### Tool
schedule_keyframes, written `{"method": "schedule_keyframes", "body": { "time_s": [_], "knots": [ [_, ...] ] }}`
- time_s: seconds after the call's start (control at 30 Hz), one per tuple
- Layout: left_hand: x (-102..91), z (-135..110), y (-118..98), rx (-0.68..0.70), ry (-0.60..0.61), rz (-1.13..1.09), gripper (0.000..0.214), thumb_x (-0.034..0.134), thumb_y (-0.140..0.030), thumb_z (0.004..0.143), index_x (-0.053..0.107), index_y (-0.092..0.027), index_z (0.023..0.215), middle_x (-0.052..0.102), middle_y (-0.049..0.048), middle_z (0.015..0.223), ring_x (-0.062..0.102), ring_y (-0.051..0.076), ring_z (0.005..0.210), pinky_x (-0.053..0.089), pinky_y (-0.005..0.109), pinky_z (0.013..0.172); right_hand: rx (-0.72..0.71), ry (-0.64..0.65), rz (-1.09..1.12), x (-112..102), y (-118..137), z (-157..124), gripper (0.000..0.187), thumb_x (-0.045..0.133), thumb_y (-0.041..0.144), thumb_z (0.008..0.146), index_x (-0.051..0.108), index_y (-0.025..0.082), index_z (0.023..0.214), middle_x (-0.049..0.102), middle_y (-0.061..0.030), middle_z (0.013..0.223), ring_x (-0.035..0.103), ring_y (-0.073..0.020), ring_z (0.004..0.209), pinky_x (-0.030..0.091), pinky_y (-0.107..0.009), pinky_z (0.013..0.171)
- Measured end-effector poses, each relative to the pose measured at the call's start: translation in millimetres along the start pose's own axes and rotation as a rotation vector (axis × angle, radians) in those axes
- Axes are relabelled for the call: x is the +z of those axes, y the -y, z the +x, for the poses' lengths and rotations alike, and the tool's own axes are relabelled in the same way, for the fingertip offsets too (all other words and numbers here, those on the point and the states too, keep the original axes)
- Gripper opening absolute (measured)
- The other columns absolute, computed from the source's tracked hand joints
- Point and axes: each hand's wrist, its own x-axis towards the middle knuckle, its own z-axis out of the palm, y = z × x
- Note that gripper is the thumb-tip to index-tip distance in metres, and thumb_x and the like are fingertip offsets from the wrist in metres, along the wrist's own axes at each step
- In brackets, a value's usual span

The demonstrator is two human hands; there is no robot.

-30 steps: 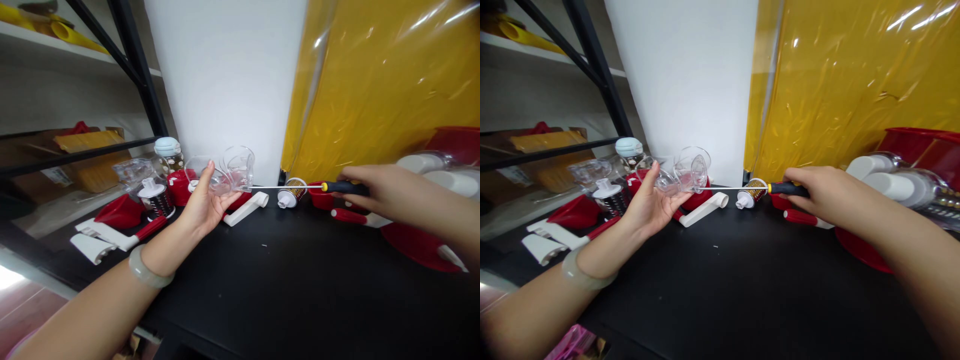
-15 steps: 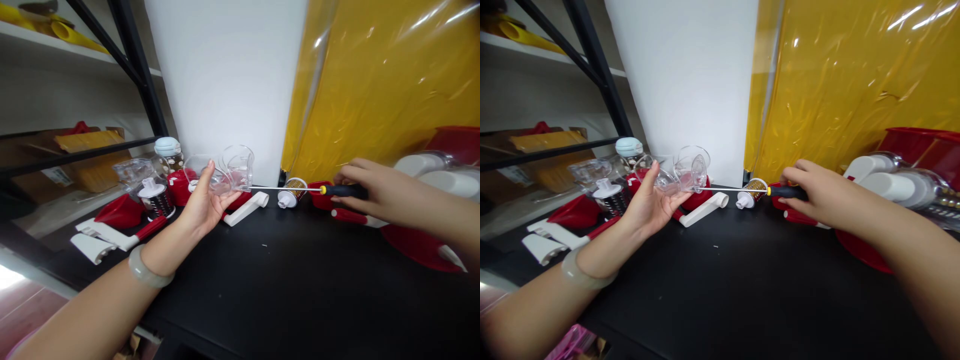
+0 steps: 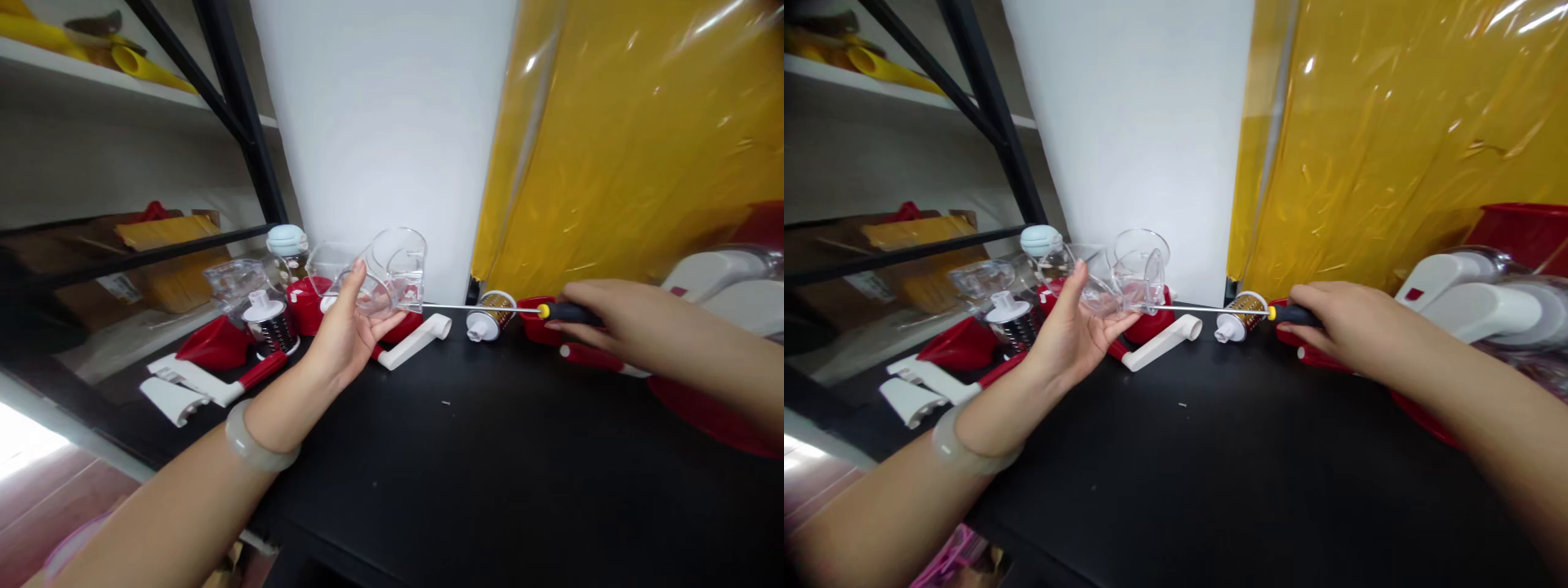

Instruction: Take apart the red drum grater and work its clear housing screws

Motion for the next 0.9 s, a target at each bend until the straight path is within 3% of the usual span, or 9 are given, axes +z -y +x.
{"method": "schedule_keyframes", "body": {
  "time_s": [0.1, 0.23, 0.37, 0.5, 0.7, 0.9],
  "knots": [
    [-2.2, 2, 0, 0.013, -0.003, 0.003, 0.064, 0.074, -0.057, 0.087, 0.053, -0.031, 0.142, 0.067, 0.0091, 0.137, 0.068, 0.029, 0.123, 0.062, 0.039, 0.095, 0.026, 0.038, 0.052, 2, 4, -1, 0.048, 0.043, 0.072, 0.092, 0.054, 0.026, 0.083, 0.063, -0.0072, 0.081, 0.061, -0.0270, 0.074, 0.046, -0.039, 0.067],
    [-4.9, 5, -1, 0.025, -0.014, -0.019, 0.061, 0.077, -0.057, 0.083, 0.058, -0.029, 0.133, 0.070, 0.0096, 0.130, 0.069, 0.032, 0.121, 0.060, 0.043, 0.096, 0.046, 0.132, 0.131, 5, 8, -4, 0.053, 0.030, 0.070, 0.097, 0.059, 0.026, 0.093, 0.063, -0.0085, 0.091, 0.061, -0.0286, 0.085, 0.050, -0.046, 0.081],
    [-7.4, 7, -2, 0.026, -0.015, -0.012, 0.059, 0.079, -0.061, 0.079, 0.063, -0.025, 0.124, 0.073, 0.0113, 0.121, 0.071, 0.032, 0.116, 0.060, 0.043, 0.095, 0.027, 0.113, 0.193, 11, 7, -3, 0.055, 0.032, 0.070, 0.097, 0.064, 0.026, 0.105, 0.062, -0.0104, 0.099, 0.060, -0.0310, 0.095, 0.050, -0.051, 0.089],
    [-7.7, 7, -2, 0.034, -0.006, -0.007, 0.058, 0.080, -0.059, 0.080, 0.062, -0.025, 0.124, 0.073, 0.0118, 0.121, 0.070, 0.033, 0.117, 0.060, 0.044, 0.095, -0.009, 0.061, 0.229, 13, 6, -1, 0.050, 0.043, 0.069, 0.093, 0.065, 0.026, 0.103, 0.062, -0.0106, 0.098, 0.060, -0.0307, 0.094, 0.051, -0.049, 0.085],
    [-6.6, 4, -2, 0.037, -0.007, 0.002, 0.056, 0.082, -0.056, 0.078, 0.062, -0.025, 0.121, 0.073, 0.0111, 0.121, 0.066, 0.034, 0.124, 0.059, 0.046, 0.096, 0.018, 0.125, 0.270, 12, 8, 0, 0.034, 0.056, 0.058, 0.090, 0.059, 0.024, 0.093, 0.068, -0.0085, 0.090, 0.064, -0.0263, 0.078, 0.051, -0.040, 0.070],
    [-7.6, 4, -1, 0.028, 0.028, 0.026, 0.056, 0.084, -0.055, 0.076, 0.065, -0.021, 0.117, 0.075, 0.0122, 0.117, 0.065, 0.035, 0.126, 0.058, 0.048, 0.098, -0.089, 0.112, 0.230, 22, 6, 0, 0.035, 0.051, 0.053, 0.094, 0.067, 0.022, 0.094, 0.066, -0.0116, 0.092, 0.065, -0.0269, 0.082, 0.052, -0.042, 0.075]
  ]
}}
